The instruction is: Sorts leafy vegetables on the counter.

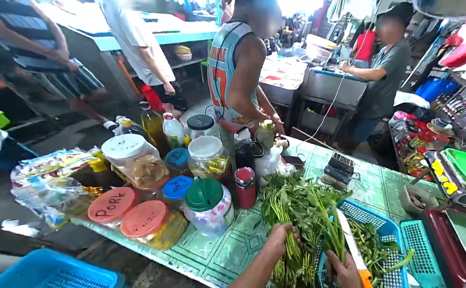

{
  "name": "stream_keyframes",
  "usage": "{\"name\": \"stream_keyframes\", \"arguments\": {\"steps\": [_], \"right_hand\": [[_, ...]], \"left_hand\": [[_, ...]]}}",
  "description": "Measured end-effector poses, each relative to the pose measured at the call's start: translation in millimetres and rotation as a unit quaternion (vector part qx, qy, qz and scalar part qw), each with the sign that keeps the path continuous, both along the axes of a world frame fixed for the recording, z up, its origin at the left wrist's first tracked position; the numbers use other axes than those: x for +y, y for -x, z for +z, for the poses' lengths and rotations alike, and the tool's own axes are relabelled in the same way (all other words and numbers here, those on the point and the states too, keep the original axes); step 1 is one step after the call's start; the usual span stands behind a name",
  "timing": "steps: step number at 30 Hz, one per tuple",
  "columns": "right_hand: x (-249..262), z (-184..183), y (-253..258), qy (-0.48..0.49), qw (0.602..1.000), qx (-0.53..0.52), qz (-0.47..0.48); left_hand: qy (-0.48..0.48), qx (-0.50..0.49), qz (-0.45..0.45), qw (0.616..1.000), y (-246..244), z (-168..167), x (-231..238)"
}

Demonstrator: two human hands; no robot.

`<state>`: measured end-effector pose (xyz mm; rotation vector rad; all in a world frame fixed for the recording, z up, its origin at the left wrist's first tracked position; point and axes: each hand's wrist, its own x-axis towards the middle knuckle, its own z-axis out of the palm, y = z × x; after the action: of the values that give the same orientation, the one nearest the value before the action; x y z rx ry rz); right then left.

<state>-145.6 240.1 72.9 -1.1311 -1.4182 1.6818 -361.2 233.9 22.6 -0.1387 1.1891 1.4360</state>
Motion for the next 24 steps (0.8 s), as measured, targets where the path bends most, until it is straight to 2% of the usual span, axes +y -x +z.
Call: {"name": "stream_keyframes", "arguments": {"steps": [2, 3, 6, 8, 10, 14, 17, 19, 21, 24], "right_hand": [[10, 4, -32, -0.069, 0.995, -0.071, -0.024], [19, 5, -48, -0.112, 0.982, -0.149, -0.031], [50, 2, -91, -0.177, 0.893, -0.413, -0.001], [60, -3, -103, -0.182, 0.859, -0.478, 0.006], [61, -3, -99, -0.185, 0.864, -0.469, -0.021], [39, 5, -55, -0.194, 0.916, -0.345, -0.064], [17, 9, -10, -0.172, 0.938, -0.3, -0.006], [3, 4, 18, -0.166, 0.929, -0.326, 0.059], [-10, -10, 39, -0.188, 0.901, -0.371, 0.125], [-22, -30, 51, -0.229, 0.873, -0.383, 0.194]], "left_hand": [[-0.029, -0.007, 0.011, 1.0, 2, 1, 0], [-0.051, -0.015, 0.011, 0.998, 1, 3, -2], [-0.095, -0.035, 0.009, 0.995, -11, 8, -11], [-0.106, -0.037, 0.006, 0.994, -23, 5, -16], [-0.104, -0.033, -0.004, 0.994, -33, -1, -20], [-0.085, -0.028, -0.038, 0.995, -50, -15, -30], [-0.072, -0.017, -0.061, 0.995, -62, -16, -35], [-0.081, -0.006, -0.067, 0.994, -66, -13, -42], [-0.09, -0.002, -0.061, 0.994, -66, -14, -48], [-0.108, -0.003, -0.056, 0.993, -57, -14, -54]]}}
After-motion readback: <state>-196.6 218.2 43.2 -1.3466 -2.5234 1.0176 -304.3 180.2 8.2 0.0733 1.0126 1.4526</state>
